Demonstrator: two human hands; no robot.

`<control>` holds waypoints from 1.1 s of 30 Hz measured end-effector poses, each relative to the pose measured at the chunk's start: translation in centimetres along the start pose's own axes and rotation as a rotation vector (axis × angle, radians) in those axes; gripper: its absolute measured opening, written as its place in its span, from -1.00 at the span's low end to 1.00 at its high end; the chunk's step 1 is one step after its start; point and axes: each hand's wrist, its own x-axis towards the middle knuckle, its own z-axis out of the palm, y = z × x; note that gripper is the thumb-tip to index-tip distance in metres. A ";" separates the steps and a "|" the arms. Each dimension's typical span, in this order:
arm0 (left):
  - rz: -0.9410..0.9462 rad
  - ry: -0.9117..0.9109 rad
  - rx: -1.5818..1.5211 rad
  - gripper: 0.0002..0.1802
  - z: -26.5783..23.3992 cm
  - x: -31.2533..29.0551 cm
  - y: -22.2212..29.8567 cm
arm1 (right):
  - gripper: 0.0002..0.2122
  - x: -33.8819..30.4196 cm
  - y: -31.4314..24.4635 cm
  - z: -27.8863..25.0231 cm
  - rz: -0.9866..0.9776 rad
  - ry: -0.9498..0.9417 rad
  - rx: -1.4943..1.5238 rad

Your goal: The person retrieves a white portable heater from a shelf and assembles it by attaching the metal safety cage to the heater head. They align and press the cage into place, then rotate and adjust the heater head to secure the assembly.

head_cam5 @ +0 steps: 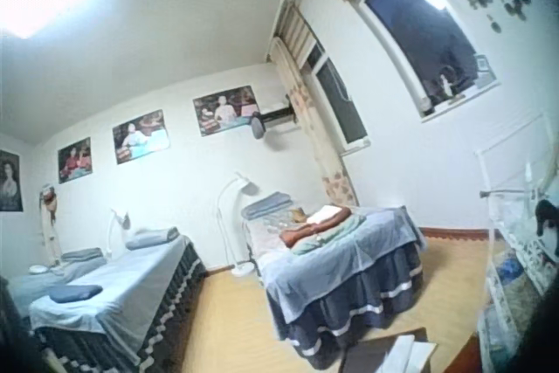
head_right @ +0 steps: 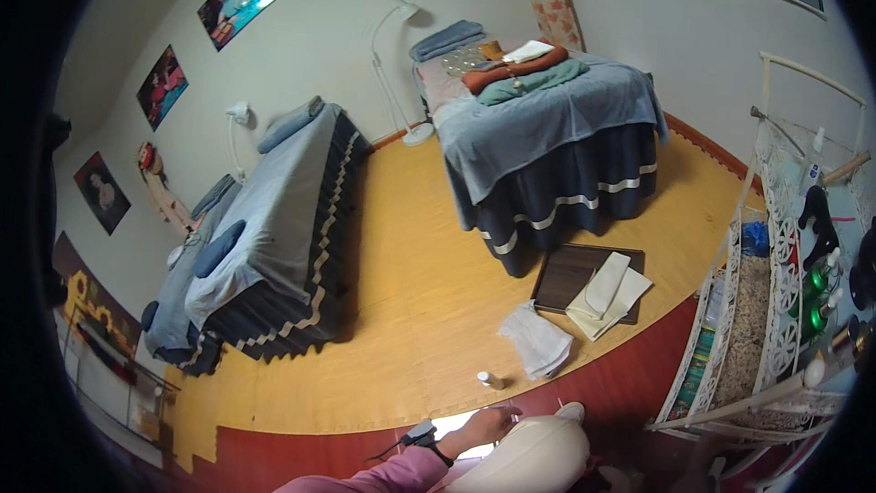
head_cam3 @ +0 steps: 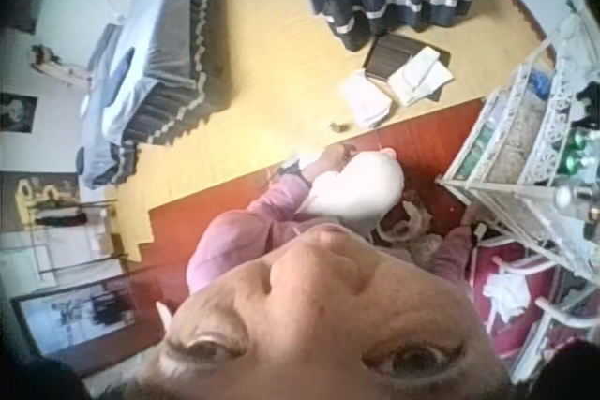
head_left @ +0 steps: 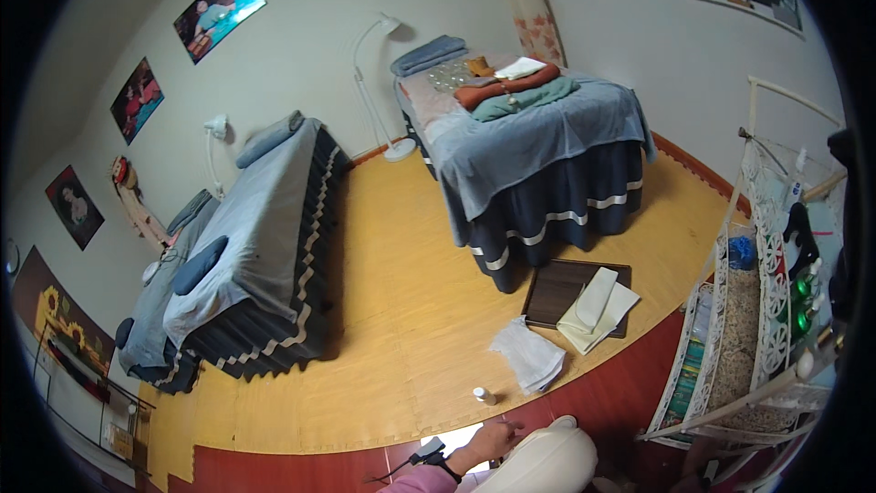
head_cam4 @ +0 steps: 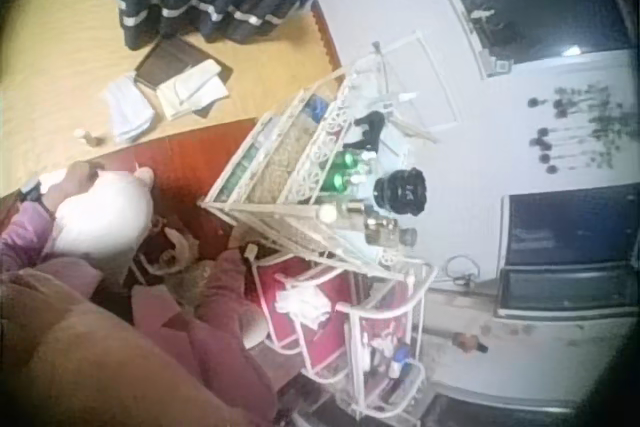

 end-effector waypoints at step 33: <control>0.673 0.160 -0.674 -0.81 -5.2 -11.5 20.6 | -0.40 -24.7 -11.4 -25.5 -0.461 -0.117 1.122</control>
